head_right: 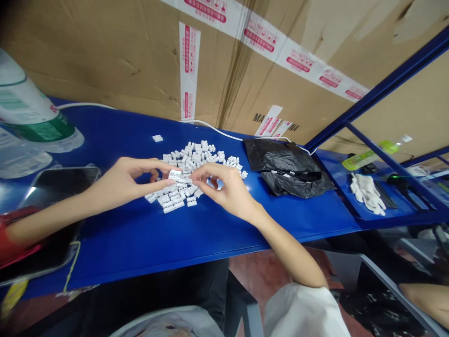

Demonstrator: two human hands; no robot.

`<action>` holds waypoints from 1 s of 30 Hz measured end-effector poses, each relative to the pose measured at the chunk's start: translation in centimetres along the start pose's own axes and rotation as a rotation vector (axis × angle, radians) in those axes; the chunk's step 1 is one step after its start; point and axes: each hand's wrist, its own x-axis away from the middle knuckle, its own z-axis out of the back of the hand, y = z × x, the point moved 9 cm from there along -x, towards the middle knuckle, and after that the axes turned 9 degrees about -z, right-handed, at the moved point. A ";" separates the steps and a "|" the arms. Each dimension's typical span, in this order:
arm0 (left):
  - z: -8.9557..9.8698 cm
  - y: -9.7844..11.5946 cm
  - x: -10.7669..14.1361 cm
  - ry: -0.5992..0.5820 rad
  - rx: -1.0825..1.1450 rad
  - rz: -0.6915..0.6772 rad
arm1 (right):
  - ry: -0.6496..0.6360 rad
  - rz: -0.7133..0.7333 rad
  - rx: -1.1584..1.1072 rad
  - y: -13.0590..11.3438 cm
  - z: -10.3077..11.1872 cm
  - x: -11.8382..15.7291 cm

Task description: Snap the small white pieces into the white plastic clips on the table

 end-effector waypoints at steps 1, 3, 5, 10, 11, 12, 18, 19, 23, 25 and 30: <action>-0.2 -0.1 0.1 -0.013 -0.001 0.000 | 0.054 0.003 -0.052 0.1 0.0 0.0; -0.5 -0.2 0.2 -0.028 0.005 0.011 | 0.156 0.027 -0.109 0.1 -0.1 0.0; -0.6 -0.1 0.2 -0.018 0.027 0.010 | 0.237 0.084 -0.102 -0.4 -0.3 0.3; -1.0 0.3 0.1 -0.038 0.079 0.042 | 0.350 0.286 0.066 -2.5 -1.0 1.3; -1.0 0.3 0.1 -0.042 0.084 0.046 | 0.362 0.320 0.106 -2.8 -1.2 1.4; -1.0 0.4 0.0 -0.042 0.087 0.046 | 0.369 0.347 0.141 -3.1 -1.4 1.5; -0.9 0.7 0.0 -0.038 0.120 0.033 | 0.347 0.421 0.199 -3.6 -2.1 1.6; -0.9 0.7 0.0 -0.037 0.131 0.031 | 0.350 0.424 0.201 -3.6 -2.1 1.6; -0.9 0.6 0.0 -0.026 0.163 0.035 | 0.369 0.424 0.176 -3.5 -1.8 1.6; -0.8 0.6 -0.1 -0.026 0.167 0.037 | 0.372 0.425 0.167 -3.5 -1.7 1.6; -0.9 0.2 -0.1 -0.040 0.192 0.064 | 0.352 0.420 0.211 -3.6 -1.9 1.6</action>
